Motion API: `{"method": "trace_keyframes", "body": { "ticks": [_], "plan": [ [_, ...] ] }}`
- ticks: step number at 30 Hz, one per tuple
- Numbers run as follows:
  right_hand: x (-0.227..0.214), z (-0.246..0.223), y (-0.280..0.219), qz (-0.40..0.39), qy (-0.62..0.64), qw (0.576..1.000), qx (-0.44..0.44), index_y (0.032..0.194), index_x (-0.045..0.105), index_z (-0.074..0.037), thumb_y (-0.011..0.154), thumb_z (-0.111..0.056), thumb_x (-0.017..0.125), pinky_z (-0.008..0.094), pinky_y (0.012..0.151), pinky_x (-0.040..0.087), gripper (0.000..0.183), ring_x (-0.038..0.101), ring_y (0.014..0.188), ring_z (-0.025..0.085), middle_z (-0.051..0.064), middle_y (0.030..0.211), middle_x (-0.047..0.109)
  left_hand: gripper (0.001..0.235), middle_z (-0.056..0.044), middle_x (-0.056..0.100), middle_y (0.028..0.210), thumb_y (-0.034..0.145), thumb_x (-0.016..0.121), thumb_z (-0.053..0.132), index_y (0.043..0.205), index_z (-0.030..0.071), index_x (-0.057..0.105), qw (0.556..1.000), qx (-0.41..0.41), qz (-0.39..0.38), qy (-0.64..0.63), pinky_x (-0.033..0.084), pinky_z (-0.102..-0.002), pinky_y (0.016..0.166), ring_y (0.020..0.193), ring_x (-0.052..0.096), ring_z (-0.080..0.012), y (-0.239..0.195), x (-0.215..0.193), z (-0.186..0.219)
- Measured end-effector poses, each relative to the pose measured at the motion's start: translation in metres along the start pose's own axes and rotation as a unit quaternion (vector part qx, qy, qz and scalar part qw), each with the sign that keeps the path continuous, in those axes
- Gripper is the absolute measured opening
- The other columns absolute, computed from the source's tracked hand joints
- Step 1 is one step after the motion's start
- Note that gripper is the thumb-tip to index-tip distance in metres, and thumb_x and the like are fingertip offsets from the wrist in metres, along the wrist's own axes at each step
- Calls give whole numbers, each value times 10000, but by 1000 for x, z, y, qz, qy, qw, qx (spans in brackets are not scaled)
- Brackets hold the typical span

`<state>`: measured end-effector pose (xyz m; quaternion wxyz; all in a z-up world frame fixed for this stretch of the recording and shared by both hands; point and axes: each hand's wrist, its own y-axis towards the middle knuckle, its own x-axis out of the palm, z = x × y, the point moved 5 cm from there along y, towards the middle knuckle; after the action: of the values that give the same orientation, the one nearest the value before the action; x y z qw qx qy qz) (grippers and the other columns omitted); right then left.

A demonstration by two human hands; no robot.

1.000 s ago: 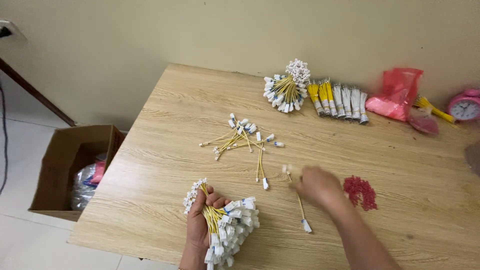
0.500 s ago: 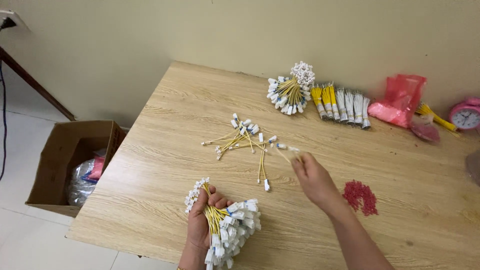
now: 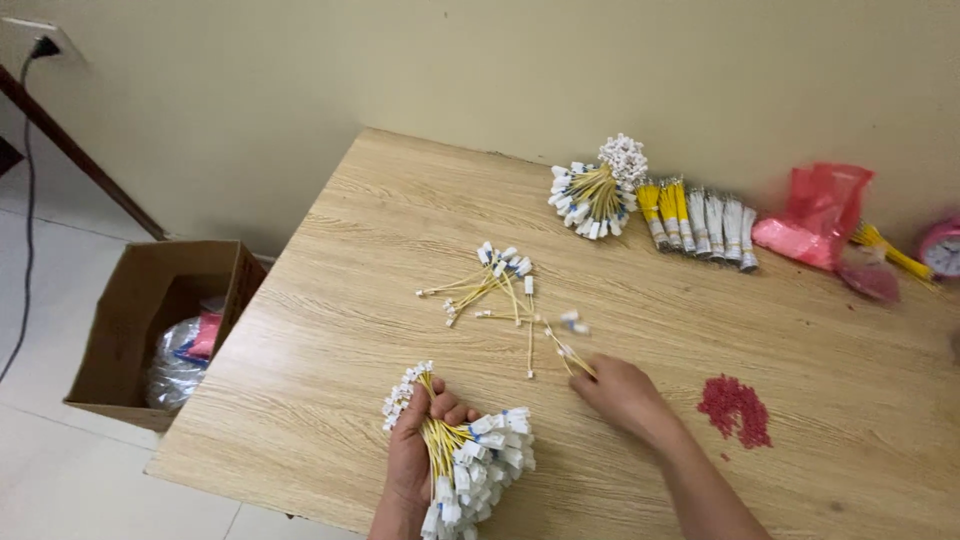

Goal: Bundling small wire components with white connectors into circular arrangements on a wooden table.

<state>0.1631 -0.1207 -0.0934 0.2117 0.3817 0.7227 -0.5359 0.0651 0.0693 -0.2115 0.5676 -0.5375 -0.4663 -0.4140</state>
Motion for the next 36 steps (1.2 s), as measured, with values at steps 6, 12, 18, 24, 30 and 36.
{"method": "trace_keyframes", "body": {
  "ticks": [6,12,18,24,30,36],
  "plan": [
    [-6,57,17,41,-68,996,-35,845,620,-181,827,-461,571,347,690,426,285,644,809,221,61,887,702,261,62,427,612,951,549,365,982,111,603,1000,3,14,9,474,-352,776,581,467,-125,0,1,1],
    [-13,32,9,78,-43,995,-39,1011,631,-209,889,-441,590,359,722,450,266,648,875,229,55,980,713,253,65,445,632,965,535,351,986,108,603,1000,10,-3,20,460,-339,796,591,481,-112,0,-1,2],
    [-15,34,18,91,-56,991,-75,982,610,-194,927,-455,510,364,676,434,285,635,799,225,54,878,695,242,68,439,623,950,559,352,959,113,599,1000,17,23,9,455,-336,782,588,470,-108,-6,8,0],
    [-40,-18,-7,101,-42,989,-103,889,578,-167,962,-434,495,307,673,432,289,571,764,161,14,853,633,245,69,428,614,951,551,364,969,121,583,1000,14,16,12,464,-351,779,580,465,-114,-2,1,0],
    [-19,-42,51,98,-118,982,-109,1007,635,-132,914,-371,626,314,714,539,257,603,810,160,29,1042,598,236,58,412,607,937,558,348,978,115,567,1000,20,2,23,468,-368,757,574,461,-127,0,1,1],
    [-27,-47,40,98,-178,975,-87,869,567,-181,1007,-317,450,237,540,463,226,526,633,109,-39,782,559,247,59,424,606,944,548,366,974,123,576,1000,9,13,13,472,-363,772,578,457,-128,0,1,0]
  ]
}}
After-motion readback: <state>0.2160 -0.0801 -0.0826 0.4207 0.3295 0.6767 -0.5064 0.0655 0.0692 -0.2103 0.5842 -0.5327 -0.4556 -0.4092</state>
